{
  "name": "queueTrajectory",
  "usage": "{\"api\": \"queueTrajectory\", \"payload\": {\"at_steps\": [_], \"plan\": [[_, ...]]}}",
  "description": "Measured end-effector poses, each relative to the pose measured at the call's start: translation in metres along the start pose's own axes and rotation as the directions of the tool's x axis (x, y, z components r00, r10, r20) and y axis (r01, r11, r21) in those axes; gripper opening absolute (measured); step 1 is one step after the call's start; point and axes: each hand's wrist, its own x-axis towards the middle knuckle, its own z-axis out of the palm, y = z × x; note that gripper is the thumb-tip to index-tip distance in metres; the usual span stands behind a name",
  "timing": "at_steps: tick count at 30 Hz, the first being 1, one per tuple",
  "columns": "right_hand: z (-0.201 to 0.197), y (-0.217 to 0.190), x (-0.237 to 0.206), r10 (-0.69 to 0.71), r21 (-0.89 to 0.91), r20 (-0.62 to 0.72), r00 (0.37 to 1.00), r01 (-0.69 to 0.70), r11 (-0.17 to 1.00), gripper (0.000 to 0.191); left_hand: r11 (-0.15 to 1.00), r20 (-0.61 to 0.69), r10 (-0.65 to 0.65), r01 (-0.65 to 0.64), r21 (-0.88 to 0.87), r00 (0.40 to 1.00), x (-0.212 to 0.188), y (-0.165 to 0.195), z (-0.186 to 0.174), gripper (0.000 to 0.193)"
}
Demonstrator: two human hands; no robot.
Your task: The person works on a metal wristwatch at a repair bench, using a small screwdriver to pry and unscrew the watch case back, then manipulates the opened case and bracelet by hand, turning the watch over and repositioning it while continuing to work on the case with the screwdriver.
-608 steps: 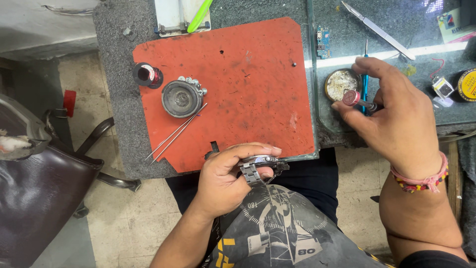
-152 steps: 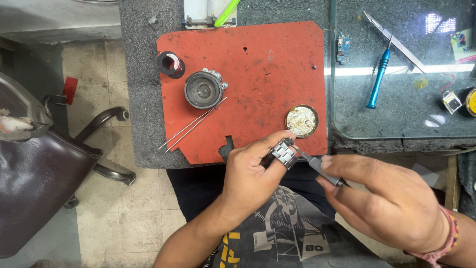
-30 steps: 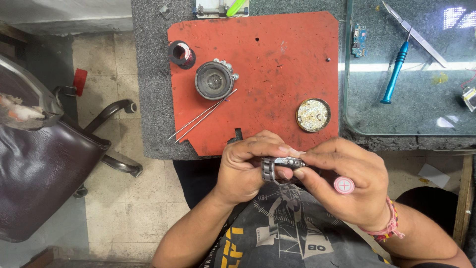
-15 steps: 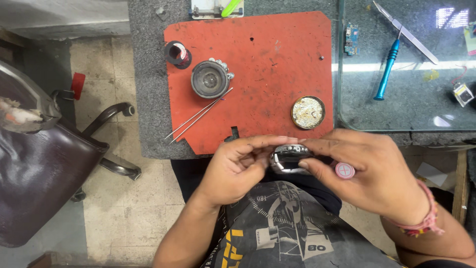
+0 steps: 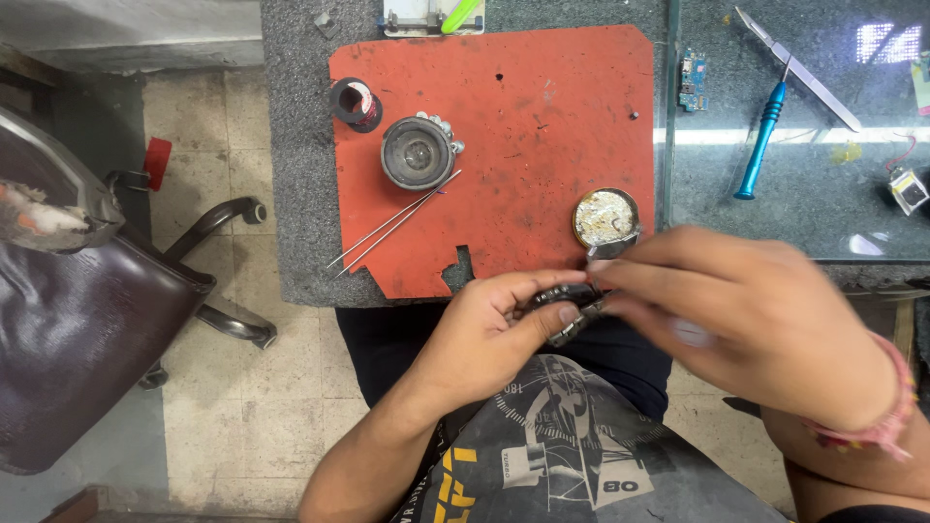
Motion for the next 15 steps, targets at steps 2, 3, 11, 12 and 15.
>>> {"api": "queueTrajectory", "payload": {"at_steps": [2, 3, 11, 12, 15], "plan": [[-0.01, 0.005, -0.021, 0.048, 0.084, -0.129, 0.991, -0.038, 0.996, 0.024, 0.999, -0.037, 0.036, -0.037, -0.039, 0.999, 0.0, -0.003, -0.002, 0.038], [-0.013, 0.007, -0.034, 0.078, 0.127, -0.191, 0.979, -0.054, 0.99, 0.022, 0.998, -0.067, 0.061, -0.062, -0.018, 0.996, -0.001, -0.003, -0.003, 0.038], [0.032, 0.039, -0.082, 0.335, 0.632, -0.52, 0.786, 0.09, 0.769, 0.045, 0.972, -0.198, 0.229, -0.236, -0.014, 0.953, 0.002, -0.003, 0.001, 0.037], [0.035, 0.035, -0.081, 0.378, 0.671, -0.493, 0.784, 0.065, 0.739, 0.042, 0.967, -0.218, 0.245, -0.254, -0.013, 0.945, 0.003, -0.004, 0.002, 0.037], [0.04, 0.016, -0.07, 0.507, 0.724, -0.375, 0.776, -0.096, 0.683, 0.032, 0.961, -0.264, 0.276, -0.274, 0.045, 0.924, 0.005, -0.004, 0.004, 0.037]]}}
